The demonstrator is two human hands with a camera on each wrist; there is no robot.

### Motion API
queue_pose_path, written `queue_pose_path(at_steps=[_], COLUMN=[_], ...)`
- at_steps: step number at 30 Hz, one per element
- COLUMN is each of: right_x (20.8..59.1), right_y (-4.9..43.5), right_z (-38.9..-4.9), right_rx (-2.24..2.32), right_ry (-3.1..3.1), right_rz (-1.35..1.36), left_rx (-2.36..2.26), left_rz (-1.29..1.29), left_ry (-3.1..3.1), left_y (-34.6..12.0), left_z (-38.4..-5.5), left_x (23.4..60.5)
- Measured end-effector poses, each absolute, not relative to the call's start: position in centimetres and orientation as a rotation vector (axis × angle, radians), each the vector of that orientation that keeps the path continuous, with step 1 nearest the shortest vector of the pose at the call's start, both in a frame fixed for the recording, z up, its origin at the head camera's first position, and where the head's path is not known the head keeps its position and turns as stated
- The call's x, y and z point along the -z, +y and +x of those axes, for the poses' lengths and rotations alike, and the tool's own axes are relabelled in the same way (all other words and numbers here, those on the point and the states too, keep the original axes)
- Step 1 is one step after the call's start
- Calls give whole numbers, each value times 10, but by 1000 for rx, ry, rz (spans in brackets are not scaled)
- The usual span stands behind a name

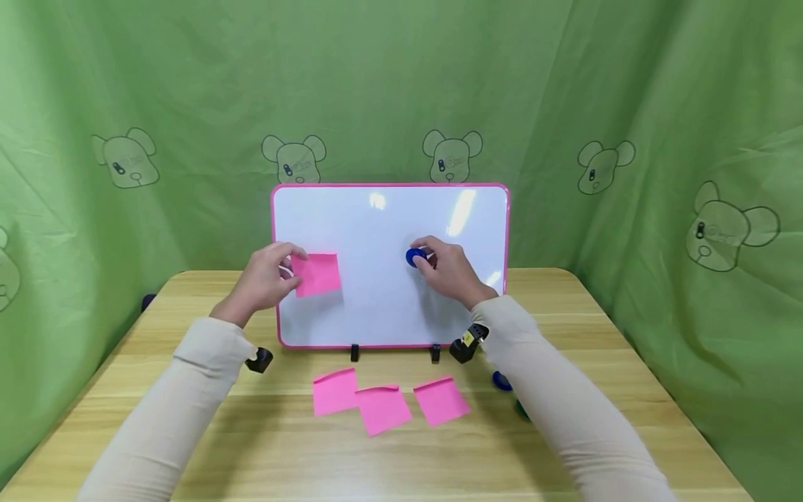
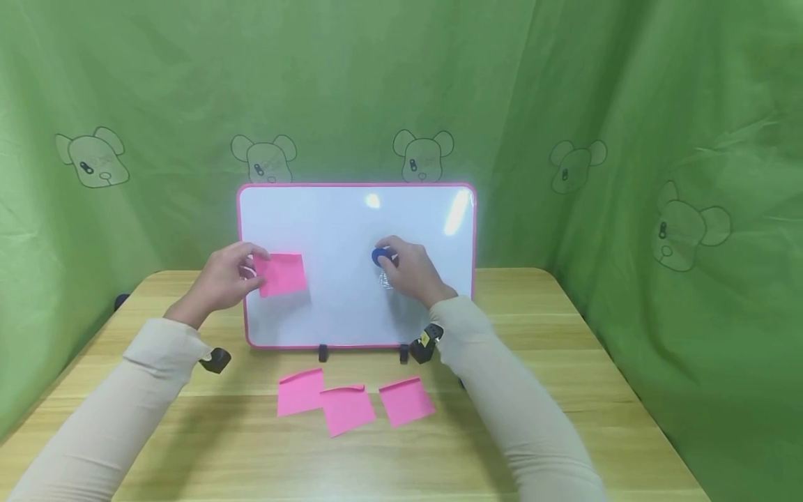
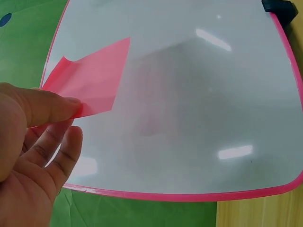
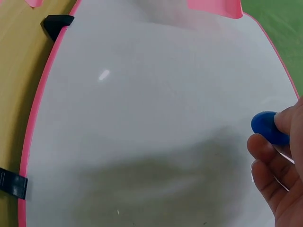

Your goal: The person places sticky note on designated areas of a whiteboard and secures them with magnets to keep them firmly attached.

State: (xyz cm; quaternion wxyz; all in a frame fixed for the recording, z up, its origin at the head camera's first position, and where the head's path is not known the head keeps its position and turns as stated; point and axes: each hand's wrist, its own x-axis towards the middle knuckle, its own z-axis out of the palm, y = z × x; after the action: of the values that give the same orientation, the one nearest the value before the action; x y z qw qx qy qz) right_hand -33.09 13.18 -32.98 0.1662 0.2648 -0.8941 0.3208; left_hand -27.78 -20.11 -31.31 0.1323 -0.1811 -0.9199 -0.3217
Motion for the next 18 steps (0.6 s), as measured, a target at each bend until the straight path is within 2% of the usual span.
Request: queue_pose_path(at_steps=[18], right_x=[323], right_y=[112], right_z=[-337], right_rx=[-968], right_ry=[-2542], right_rz=[818], left_rx=[935], left_rz=[-482], left_ry=[-2705], left_y=[-201], left_z=[-291], left_x=[311])
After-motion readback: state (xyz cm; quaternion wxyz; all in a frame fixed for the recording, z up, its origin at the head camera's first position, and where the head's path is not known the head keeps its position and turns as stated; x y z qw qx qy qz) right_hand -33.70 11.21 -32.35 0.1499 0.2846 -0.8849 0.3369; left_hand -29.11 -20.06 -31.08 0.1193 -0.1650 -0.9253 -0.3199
